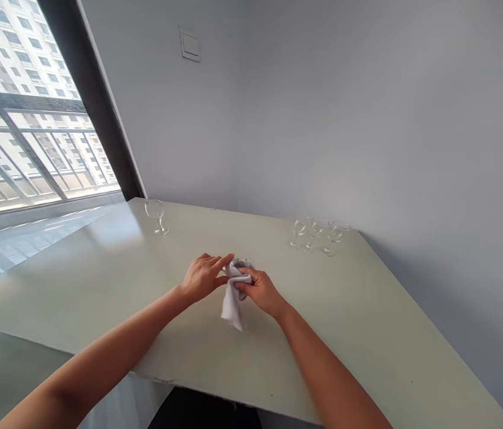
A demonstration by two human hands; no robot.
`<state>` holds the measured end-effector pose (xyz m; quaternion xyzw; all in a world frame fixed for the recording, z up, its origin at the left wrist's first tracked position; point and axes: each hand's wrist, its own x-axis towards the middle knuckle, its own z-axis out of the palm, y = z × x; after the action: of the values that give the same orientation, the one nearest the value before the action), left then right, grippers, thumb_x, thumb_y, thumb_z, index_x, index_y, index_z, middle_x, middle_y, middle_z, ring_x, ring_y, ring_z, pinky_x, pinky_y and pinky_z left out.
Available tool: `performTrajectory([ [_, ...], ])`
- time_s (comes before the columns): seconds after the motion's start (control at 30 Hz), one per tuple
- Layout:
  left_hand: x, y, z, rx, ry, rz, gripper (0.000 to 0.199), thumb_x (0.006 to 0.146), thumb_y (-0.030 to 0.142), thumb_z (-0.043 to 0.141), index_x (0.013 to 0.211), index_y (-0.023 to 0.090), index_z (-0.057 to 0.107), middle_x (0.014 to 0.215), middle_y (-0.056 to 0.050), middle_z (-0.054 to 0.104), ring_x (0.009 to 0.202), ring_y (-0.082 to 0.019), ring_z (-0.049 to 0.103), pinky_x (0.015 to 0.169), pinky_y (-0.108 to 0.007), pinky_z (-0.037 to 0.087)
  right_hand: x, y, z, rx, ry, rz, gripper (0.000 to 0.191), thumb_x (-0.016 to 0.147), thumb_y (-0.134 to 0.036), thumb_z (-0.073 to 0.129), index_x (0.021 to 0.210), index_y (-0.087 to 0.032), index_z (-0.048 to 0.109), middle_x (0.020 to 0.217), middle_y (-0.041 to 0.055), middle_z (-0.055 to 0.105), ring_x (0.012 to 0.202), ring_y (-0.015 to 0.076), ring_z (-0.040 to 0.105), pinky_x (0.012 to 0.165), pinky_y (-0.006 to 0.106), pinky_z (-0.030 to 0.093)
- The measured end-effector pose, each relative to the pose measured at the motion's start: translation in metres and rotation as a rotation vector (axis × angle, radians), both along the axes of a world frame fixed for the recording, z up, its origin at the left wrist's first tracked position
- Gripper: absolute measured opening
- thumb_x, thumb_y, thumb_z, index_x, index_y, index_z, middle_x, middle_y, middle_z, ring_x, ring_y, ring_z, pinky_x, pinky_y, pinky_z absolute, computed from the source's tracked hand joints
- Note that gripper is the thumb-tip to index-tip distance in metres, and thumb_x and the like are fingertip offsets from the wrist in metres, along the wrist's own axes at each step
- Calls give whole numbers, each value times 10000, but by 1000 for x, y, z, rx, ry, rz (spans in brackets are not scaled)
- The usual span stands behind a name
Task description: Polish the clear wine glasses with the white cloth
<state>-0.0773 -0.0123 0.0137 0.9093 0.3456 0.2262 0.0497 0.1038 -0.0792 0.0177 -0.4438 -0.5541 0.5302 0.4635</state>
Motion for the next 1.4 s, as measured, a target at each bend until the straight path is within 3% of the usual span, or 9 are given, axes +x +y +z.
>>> performTrajectory([
  [0.2, -7, -2, 14, -507, 69, -199, 451, 785, 592, 373, 985, 240, 572, 710, 6, 615, 573, -114, 548, 531, -215, 359, 10, -3, 6, -1, -132, 206, 170, 661, -318, 656, 769, -187, 670, 699, 0, 586, 665, 138, 536, 580, 258, 447],
  [0.37, -1, -8, 12, 58, -46, 0, 386, 813, 427, 460, 1154, 250, 498, 857, -72, 600, 847, -194, 537, 768, -316, 365, 13, 6, -4, -47, 153, 41, 235, 682, -368, 648, 791, -161, 632, 694, 9, 572, 616, 128, 548, 512, 241, 452],
  [0.43, 0, -8, 10, 99, -36, -14, 317, 832, 370, 442, 1112, 255, 538, 779, -69, 595, 814, -187, 528, 779, -326, 357, 13, 7, -4, -65, 224, 37, 245, 681, -375, 652, 801, -164, 624, 690, 4, 567, 605, 120, 542, 504, 230, 447],
  [0.5, -2, -6, 9, -25, -79, 5, 302, 807, 396, 482, 1061, 264, 575, 735, -45, 597, 751, -169, 526, 734, -302, 371, 14, 5, -1, -58, 163, 107, 229, 672, -355, 663, 794, -165, 626, 701, 4, 566, 639, 129, 543, 531, 241, 458],
  [0.7, -7, 2, 12, -852, -16, -137, 428, 754, 531, 470, 1026, 228, 600, 689, -4, 611, 596, -136, 529, 538, -245, 395, 25, 1, 9, -62, -102, 308, 163, 685, -284, 649, 791, -160, 648, 717, 5, 584, 678, 131, 538, 614, 266, 459],
  [0.9, 1, -5, 1, 21, -68, 6, 294, 826, 338, 450, 1076, 226, 558, 861, -82, 611, 892, -205, 529, 838, -359, 342, 16, 9, -11, -124, 229, 32, 247, 672, -372, 664, 788, -157, 625, 649, 4, 589, 548, 107, 537, 488, 221, 437],
  [1.07, -4, 2, -6, 141, 16, -60, 327, 872, 390, 341, 1002, 209, 580, 708, -62, 587, 713, -166, 541, 734, -312, 354, 8, 6, -11, -111, 172, 142, 270, 685, -367, 654, 875, -178, 621, 702, 8, 594, 616, 135, 561, 504, 236, 453],
  [1.23, -4, 2, -4, -118, -63, -27, 290, 796, 467, 463, 879, 245, 630, 680, -18, 595, 637, -131, 524, 644, -253, 358, 13, 3, 2, -25, -69, 142, 224, 681, -375, 643, 765, -168, 658, 713, 3, 596, 689, 141, 550, 607, 259, 460],
  [1.4, -10, 6, 9, -776, -133, -129, 289, 690, 482, 543, 700, 209, 639, 594, 22, 547, 500, -83, 460, 460, -196, 327, 27, 2, 10, 85, -282, 177, 172, 677, -310, 648, 820, -225, 690, 848, 8, 654, 899, 220, 562, 785, 345, 442],
])
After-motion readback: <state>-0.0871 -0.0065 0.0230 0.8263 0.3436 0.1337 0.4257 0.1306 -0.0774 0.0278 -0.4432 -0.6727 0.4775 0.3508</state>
